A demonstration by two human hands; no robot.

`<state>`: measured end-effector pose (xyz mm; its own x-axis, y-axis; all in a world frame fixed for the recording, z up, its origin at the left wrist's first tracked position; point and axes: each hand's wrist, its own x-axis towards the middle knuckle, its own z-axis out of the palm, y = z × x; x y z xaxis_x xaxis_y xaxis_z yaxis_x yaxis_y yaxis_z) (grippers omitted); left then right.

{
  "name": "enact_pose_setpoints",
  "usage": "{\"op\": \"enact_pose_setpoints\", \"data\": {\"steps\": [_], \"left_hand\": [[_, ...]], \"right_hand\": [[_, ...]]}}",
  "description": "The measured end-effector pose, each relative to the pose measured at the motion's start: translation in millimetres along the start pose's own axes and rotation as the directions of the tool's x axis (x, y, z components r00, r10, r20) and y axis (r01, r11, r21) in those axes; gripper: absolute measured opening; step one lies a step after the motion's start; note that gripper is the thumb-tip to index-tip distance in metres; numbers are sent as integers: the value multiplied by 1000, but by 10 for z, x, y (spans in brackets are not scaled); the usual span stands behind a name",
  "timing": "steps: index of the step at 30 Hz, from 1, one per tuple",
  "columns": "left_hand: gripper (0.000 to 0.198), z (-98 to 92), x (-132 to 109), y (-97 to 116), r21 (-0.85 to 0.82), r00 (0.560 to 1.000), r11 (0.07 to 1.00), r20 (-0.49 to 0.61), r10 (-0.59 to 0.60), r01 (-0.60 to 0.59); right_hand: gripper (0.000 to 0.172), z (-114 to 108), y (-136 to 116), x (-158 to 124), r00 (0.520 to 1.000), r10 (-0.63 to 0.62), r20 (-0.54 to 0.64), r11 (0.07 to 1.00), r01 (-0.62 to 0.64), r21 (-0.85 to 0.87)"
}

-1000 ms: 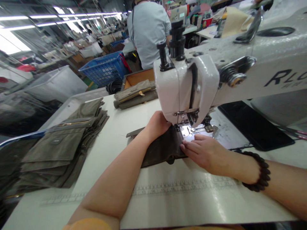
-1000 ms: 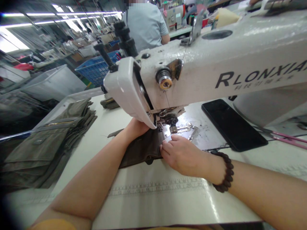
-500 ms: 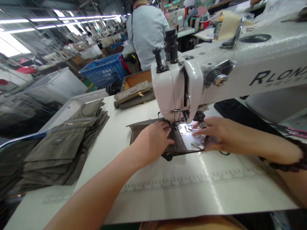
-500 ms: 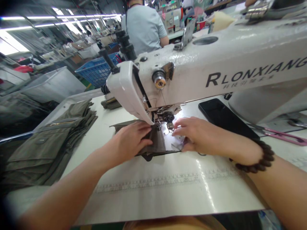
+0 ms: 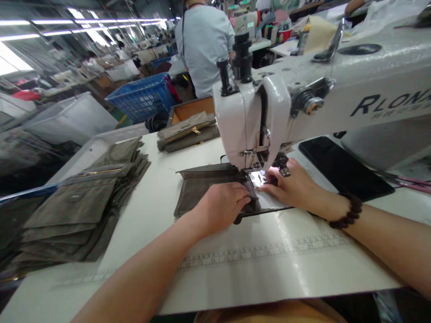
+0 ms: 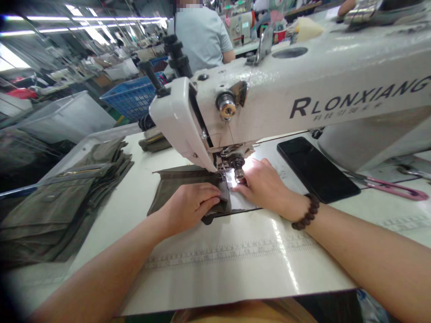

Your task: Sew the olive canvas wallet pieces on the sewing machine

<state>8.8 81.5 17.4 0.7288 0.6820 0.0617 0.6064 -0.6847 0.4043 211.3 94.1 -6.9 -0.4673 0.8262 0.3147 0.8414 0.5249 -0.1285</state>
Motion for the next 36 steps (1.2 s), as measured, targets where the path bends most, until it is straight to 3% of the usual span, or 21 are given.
{"op": "enact_pose_setpoints", "data": {"steps": [2, 4, 7, 11, 15, 20, 25, 36], "left_hand": [[19, -21, 11, -26, -68, 996, 995, -52, -78, 74], [20, -53, 28, -49, -138, 981, 977, -91, -174, 160], [21, -102, 50, -59, -189, 960, 952, -97, -263, 242], [18, -100, 48, -14, -170, 967, 966, -130, -219, 196], [13, -18, 6, 39, -159, 960, 984, -253, -119, 80], [14, 136, -62, 48, -109, 912, 987, -406, 62, -115], [16, 262, -111, 29, 32, 913, 971, -335, 235, -238], [14, 284, -115, 5, 173, 911, 940, -247, 329, -293]], "right_hand": [[22, 3, -4, 2, 998, -59, -24, 998, 58, -40], [16, -28, -5, -23, 975, -220, -1, 975, 220, -39], [16, -85, -33, -101, 876, -482, 10, 876, 482, 15], [19, -104, -117, -209, 780, -624, -47, 781, 624, -28], [22, -73, -179, -247, 758, -649, -68, 761, 646, -60], [29, -60, -177, -244, 728, -685, -40, 728, 685, -5], [29, -87, -175, -241, 717, -697, 11, 717, 697, -11], [29, -132, -116, -267, 699, -712, 65, 702, 712, 35]]}}
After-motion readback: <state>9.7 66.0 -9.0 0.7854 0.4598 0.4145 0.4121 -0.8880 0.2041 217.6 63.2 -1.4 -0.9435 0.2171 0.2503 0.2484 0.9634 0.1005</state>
